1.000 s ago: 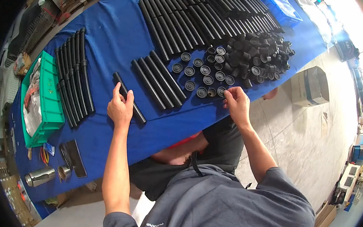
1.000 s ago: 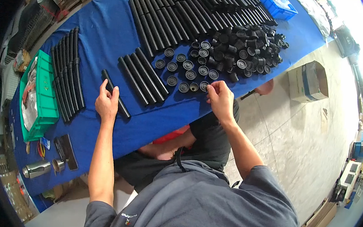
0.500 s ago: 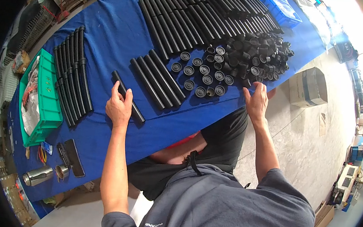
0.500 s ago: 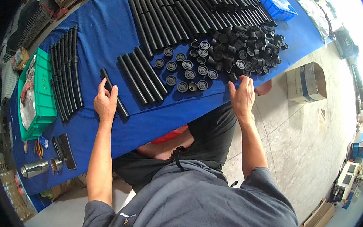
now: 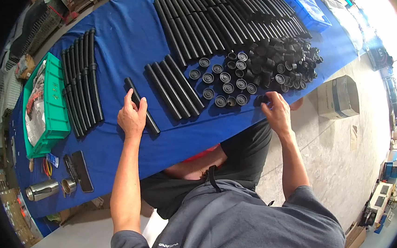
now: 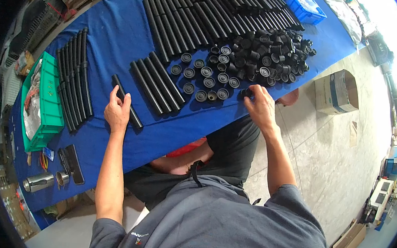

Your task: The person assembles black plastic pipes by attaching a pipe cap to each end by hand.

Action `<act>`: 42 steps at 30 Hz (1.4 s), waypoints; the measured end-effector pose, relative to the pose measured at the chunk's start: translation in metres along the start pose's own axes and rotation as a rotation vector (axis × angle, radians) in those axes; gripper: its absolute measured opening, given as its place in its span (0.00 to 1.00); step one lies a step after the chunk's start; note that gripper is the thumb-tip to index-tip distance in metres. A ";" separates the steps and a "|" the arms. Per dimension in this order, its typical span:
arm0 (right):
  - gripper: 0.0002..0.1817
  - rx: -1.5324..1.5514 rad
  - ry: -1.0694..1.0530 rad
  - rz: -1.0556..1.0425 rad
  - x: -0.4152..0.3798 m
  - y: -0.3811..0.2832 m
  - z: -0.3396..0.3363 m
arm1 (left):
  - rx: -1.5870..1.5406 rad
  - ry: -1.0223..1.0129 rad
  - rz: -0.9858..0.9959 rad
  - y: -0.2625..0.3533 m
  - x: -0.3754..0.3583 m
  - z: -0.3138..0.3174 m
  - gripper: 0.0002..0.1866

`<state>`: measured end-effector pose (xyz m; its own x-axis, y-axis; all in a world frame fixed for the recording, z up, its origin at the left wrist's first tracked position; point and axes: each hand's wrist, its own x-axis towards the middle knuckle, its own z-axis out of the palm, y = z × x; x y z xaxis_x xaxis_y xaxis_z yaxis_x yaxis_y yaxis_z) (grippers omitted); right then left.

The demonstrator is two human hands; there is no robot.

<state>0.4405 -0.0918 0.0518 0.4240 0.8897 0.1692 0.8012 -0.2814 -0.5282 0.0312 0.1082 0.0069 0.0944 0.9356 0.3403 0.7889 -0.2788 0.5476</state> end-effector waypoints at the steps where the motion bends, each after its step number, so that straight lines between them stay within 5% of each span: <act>1: 0.20 -0.017 -0.001 -0.020 0.001 -0.001 0.003 | -0.002 0.005 0.007 0.000 0.000 0.000 0.26; 8: 0.28 -0.167 -0.013 -0.088 0.013 -0.011 -0.010 | -0.023 0.018 -0.002 -0.001 0.001 0.002 0.27; 12: 0.13 -0.064 0.003 -0.212 0.052 -0.039 -0.036 | -0.006 -0.004 -0.019 0.000 0.001 0.001 0.27; 18: 0.11 -0.154 -0.079 -0.468 0.139 -0.046 0.014 | 0.007 0.009 -0.039 -0.002 0.002 0.003 0.28; 25: 0.12 -0.449 -0.309 -0.474 0.188 -0.069 0.032 | -0.006 0.004 -0.049 -0.002 0.001 0.004 0.27; 31: 0.13 -0.494 -0.314 -0.166 0.189 -0.081 0.052 | -0.005 0.004 -0.048 -0.001 0.000 0.002 0.28; 42: 0.12 -0.283 -0.346 -0.499 0.185 -0.079 0.058 | 0.003 -0.001 -0.039 0.000 0.001 0.002 0.28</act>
<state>0.4316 0.1157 0.0765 -0.1482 0.9883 0.0351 0.9660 0.1523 -0.2089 0.0322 0.1090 0.0059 0.0641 0.9460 0.3176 0.7941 -0.2411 0.5580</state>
